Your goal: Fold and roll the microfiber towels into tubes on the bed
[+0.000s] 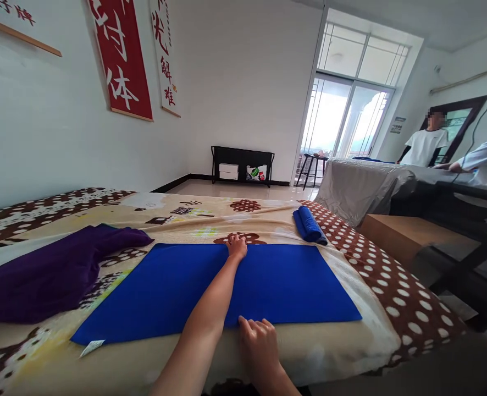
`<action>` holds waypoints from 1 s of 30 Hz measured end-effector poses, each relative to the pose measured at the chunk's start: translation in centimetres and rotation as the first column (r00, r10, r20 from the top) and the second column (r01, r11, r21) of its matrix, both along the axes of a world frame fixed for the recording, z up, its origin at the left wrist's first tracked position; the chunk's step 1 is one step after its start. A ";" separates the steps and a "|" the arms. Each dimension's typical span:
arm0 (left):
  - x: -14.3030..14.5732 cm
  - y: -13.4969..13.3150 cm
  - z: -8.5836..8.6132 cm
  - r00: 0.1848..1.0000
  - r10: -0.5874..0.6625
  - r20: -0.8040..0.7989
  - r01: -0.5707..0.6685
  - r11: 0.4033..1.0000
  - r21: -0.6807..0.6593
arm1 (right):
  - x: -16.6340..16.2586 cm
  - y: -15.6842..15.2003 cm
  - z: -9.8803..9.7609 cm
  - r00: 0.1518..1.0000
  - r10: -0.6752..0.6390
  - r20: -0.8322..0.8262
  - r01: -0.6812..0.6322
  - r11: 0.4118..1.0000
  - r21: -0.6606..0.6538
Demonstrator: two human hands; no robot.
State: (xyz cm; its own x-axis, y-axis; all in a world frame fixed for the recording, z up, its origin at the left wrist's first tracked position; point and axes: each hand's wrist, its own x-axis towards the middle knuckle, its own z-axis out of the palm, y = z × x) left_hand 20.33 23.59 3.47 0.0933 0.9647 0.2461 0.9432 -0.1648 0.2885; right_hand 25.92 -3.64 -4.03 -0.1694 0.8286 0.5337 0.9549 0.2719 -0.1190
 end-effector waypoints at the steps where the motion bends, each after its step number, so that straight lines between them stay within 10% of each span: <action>1: 0.0 -0.1 0.1 1.000 -0.002 0.014 0.002 1.000 0.001 | 0.0 0.0 -0.2 1.000 0.003 -0.001 -0.003 1.000 0.001; 8: -1.0 0.2 2.8 0.974 -0.100 0.203 0.101 0.995 0.005 | 0.4 -1.0 0.9 0.990 0.034 -0.136 -0.010 0.984 0.176; 15: -2.9 1.4 11.0 0.786 -0.214 0.581 0.210 0.975 0.075 | 4.3 -3.9 9.8 0.892 0.216 -0.397 0.064 0.809 0.585; 20: -4.6 -0.9 17.8 0.461 -0.339 0.820 0.319 0.926 0.204 | 9.5 -4.8 15.9 0.603 0.143 -0.785 0.391 0.805 0.447; 24: -7.1 -4.1 23.0 0.211 -0.409 0.888 0.341 0.882 0.325 | 13.6 -2.8 22.0 0.377 0.382 -0.844 0.409 0.749 0.522; 30: -10.7 -10.6 29.8 0.119 -0.480 0.869 0.298 0.852 0.430 | 18.8 2.0 29.7 0.206 0.646 -0.735 0.278 0.682 0.677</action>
State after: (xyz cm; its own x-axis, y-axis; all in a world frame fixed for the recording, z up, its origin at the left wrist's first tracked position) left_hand 9.65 13.01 33.25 0.0651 0.8287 0.5559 -0.2103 -0.5331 0.8195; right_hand 44.70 -1.63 25.64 0.6959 0.2720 0.6646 0.1609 0.8429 -0.5135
